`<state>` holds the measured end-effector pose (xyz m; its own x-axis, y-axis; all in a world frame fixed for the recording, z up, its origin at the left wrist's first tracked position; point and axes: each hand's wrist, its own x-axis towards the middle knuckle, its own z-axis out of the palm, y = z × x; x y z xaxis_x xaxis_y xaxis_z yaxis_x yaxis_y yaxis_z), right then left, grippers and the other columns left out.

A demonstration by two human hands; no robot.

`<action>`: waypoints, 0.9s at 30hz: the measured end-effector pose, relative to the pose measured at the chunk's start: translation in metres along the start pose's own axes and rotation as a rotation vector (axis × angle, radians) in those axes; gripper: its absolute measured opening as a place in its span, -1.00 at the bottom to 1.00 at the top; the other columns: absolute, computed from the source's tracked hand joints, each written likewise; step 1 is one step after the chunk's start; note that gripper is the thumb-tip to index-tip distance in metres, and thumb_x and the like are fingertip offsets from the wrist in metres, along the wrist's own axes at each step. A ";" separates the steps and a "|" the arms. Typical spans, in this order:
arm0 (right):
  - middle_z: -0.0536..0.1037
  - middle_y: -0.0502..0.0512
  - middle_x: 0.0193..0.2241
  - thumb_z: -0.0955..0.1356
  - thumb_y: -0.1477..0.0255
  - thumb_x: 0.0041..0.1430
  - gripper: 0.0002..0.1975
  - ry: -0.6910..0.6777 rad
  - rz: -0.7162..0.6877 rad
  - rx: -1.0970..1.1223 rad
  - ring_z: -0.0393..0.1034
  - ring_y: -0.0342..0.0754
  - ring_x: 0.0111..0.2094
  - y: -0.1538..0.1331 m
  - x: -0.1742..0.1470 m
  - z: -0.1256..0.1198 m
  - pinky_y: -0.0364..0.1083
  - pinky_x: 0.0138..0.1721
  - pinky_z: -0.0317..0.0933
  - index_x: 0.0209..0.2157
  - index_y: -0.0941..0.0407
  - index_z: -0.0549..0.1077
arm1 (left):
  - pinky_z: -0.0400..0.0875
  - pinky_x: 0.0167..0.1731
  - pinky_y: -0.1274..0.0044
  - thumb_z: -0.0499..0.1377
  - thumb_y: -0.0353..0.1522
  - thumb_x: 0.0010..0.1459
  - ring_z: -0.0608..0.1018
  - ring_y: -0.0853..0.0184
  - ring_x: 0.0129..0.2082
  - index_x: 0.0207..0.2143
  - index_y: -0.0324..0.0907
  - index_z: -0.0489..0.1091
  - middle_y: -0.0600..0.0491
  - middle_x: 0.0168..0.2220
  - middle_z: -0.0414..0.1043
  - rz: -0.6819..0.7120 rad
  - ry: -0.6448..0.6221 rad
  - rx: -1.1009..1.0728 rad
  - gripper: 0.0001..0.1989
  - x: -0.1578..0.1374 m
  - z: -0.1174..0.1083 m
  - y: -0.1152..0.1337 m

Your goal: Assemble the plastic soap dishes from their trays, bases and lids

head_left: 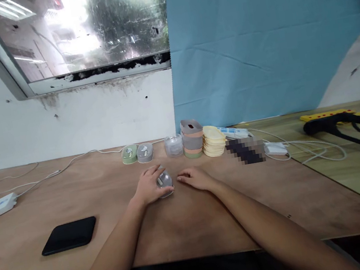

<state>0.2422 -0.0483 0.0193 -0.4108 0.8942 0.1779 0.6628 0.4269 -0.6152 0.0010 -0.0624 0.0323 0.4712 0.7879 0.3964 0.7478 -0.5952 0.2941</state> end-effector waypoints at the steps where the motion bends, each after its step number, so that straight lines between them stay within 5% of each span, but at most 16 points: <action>1: 0.58 0.06 -0.40 0.27 0.12 0.17 -0.62 -0.005 0.003 0.000 0.38 -0.07 -0.41 -0.001 0.000 0.000 -0.15 -0.41 0.12 -0.25 0.08 0.57 | 0.07 0.15 0.25 0.20 0.11 -0.10 0.24 0.01 0.18 0.14 -0.07 0.27 -0.12 0.24 0.12 -0.026 0.007 0.024 -0.21 0.000 0.001 -0.003; 6: 0.59 0.07 -0.38 0.27 0.11 0.16 -0.61 -0.023 0.025 0.008 0.40 -0.06 -0.41 -0.002 -0.001 -0.002 -0.14 -0.41 0.14 -0.23 0.09 0.56 | 0.08 0.13 0.21 0.21 0.08 -0.10 0.22 -0.02 0.16 0.09 -0.06 0.33 -0.15 0.15 0.17 -0.215 0.089 0.107 -0.27 0.001 0.007 -0.022; 13: 0.59 0.10 -0.34 0.27 0.11 0.16 -0.61 -0.018 0.024 -0.013 0.42 -0.03 -0.36 0.001 -0.001 -0.001 -0.11 -0.36 0.17 -0.20 0.08 0.56 | 0.05 0.12 0.17 0.07 -0.23 0.14 0.14 -0.02 0.21 0.16 -0.07 0.24 -0.16 0.23 0.04 -0.495 0.094 0.221 -0.49 0.001 0.000 -0.053; 19: 0.59 0.10 -0.32 0.27 0.11 0.16 -0.61 -0.017 0.012 -0.047 0.42 -0.02 -0.34 0.002 -0.001 -0.001 -0.10 -0.33 0.18 -0.19 0.07 0.55 | 0.04 0.14 0.14 0.20 0.05 -0.09 0.01 -0.17 0.26 0.12 -0.07 0.25 -0.17 0.30 -0.16 -0.712 0.210 0.187 -0.25 -0.001 -0.006 -0.066; 27: 0.59 0.11 -0.28 0.27 0.12 0.16 -0.61 -0.020 0.007 -0.053 0.42 0.00 -0.30 0.004 -0.001 0.000 -0.09 -0.31 0.19 -0.17 0.07 0.54 | 0.29 -0.03 0.20 0.32 0.02 -0.27 0.36 -0.14 0.05 0.15 -0.14 0.12 -0.32 0.26 -0.22 -0.926 0.324 0.167 -0.05 -0.009 -0.012 -0.081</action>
<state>0.2446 -0.0473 0.0167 -0.4185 0.8943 0.1580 0.6977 0.4280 -0.5744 -0.0697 -0.0233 0.0155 -0.4635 0.8344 0.2982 0.8239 0.2820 0.4915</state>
